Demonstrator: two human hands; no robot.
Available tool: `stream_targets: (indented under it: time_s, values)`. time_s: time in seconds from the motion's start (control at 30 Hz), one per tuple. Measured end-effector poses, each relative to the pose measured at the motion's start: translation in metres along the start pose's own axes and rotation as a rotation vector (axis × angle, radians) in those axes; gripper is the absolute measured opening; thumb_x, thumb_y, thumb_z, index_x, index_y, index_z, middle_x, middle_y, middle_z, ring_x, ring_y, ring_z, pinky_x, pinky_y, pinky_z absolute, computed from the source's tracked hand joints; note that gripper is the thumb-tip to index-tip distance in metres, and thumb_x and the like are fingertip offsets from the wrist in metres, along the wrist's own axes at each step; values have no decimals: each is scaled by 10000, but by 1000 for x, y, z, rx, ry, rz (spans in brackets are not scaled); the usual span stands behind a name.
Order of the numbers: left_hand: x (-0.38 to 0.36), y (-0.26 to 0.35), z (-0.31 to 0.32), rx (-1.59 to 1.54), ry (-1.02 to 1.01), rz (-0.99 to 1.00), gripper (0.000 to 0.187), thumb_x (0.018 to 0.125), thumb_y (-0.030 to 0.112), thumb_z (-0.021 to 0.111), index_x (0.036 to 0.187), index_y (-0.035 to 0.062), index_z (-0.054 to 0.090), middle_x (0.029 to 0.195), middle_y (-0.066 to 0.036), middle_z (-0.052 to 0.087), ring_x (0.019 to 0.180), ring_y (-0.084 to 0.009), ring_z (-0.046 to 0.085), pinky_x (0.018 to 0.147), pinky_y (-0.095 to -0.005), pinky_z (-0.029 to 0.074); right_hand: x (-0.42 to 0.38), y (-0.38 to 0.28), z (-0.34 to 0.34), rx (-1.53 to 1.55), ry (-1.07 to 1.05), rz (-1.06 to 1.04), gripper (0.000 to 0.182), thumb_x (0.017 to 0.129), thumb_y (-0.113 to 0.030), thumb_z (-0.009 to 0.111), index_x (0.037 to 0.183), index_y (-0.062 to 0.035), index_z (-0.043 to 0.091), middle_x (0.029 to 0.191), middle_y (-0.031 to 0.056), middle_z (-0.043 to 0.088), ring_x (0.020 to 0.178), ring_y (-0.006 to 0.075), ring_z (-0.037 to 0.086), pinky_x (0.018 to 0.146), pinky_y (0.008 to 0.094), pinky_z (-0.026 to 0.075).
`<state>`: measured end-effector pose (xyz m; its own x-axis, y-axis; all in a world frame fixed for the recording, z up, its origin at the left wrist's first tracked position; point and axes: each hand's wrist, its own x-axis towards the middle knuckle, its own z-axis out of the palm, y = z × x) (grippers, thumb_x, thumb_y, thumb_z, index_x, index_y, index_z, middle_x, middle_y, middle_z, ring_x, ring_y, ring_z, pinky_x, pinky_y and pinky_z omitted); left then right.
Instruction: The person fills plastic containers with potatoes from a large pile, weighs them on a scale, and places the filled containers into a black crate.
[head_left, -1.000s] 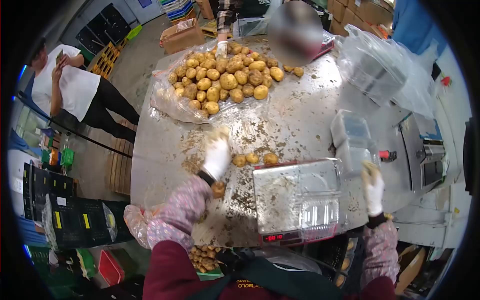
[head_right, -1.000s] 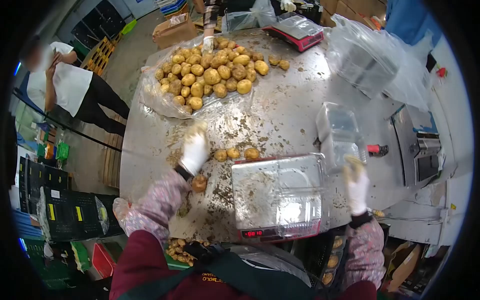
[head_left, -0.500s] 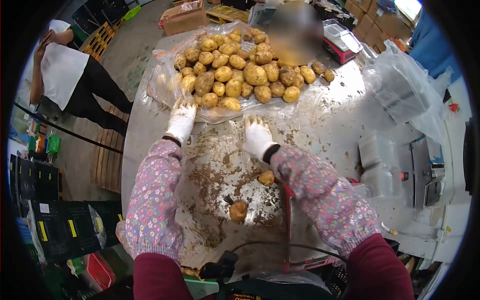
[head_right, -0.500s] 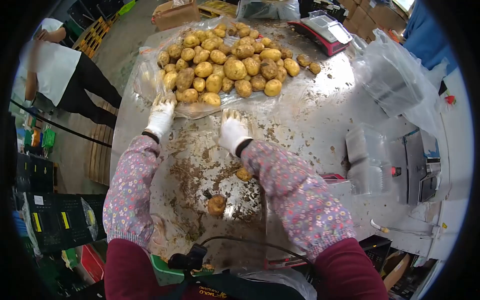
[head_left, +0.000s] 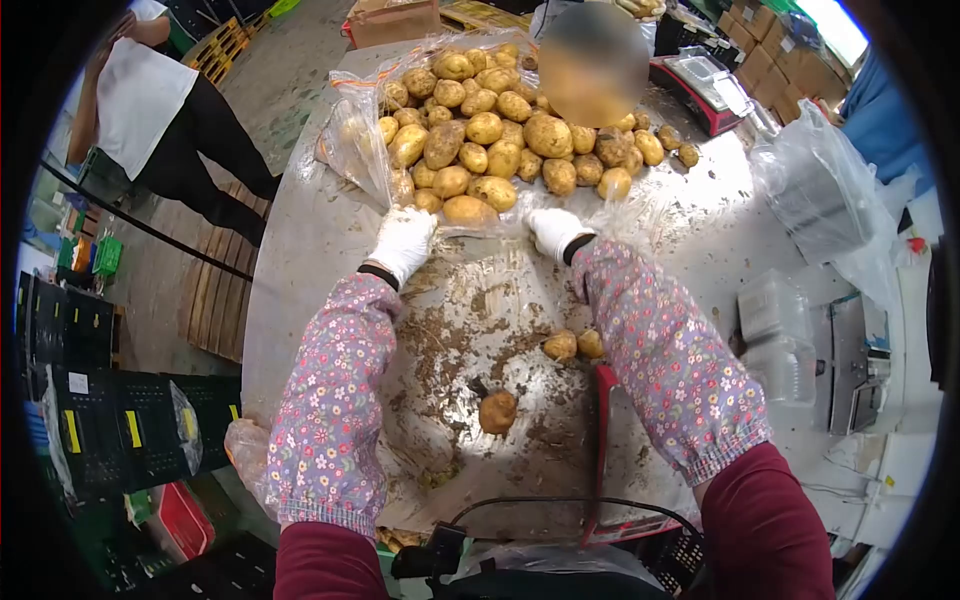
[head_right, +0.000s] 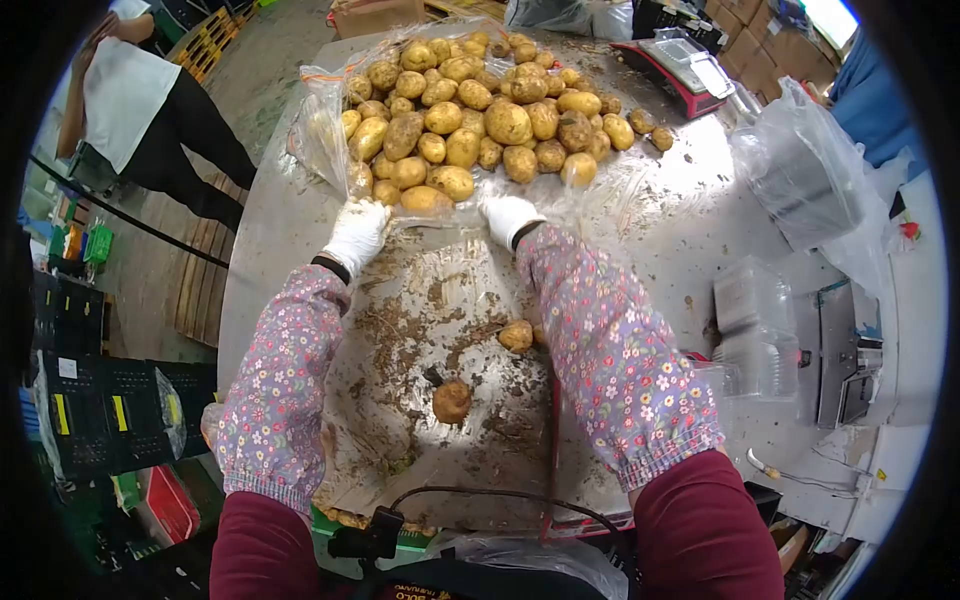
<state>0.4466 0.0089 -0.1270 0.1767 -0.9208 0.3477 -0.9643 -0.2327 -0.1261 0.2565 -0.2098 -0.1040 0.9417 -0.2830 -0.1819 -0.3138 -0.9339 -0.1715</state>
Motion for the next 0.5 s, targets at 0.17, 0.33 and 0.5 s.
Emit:
stream_targets:
  time_s: [0.17, 0.33, 0.5]
  values:
    - [-8, 56, -2, -160, 13, -109, 91, 833, 197, 614, 841, 106, 607, 754, -92, 608, 779, -294, 614, 709, -431, 470, -38, 23, 0, -91, -147, -46, 189, 775, -122, 584, 925, -65, 684, 905, 209, 684, 899, 395, 658, 789, 458, 528]
    - [-16, 150, -43, -292, 115, -219, 70, 824, 164, 588, 787, 108, 607, 689, -119, 595, 684, -319, 609, 655, -432, 480, -81, 52, -22, -218, -209, -50, 190, 764, -116, 602, 891, -32, 717, 919, 213, 694, 911, 382, 669, 798, 440, 537]
    - [-28, 254, -43, -366, 115, -235, 123, 851, 146, 534, 772, 101, 616, 737, -132, 634, 706, -301, 632, 633, -424, 494, -139, 90, -36, -291, -242, 20, 173, 774, -102, 597, 890, -58, 718, 904, 197, 696, 912, 361, 670, 791, 431, 533]
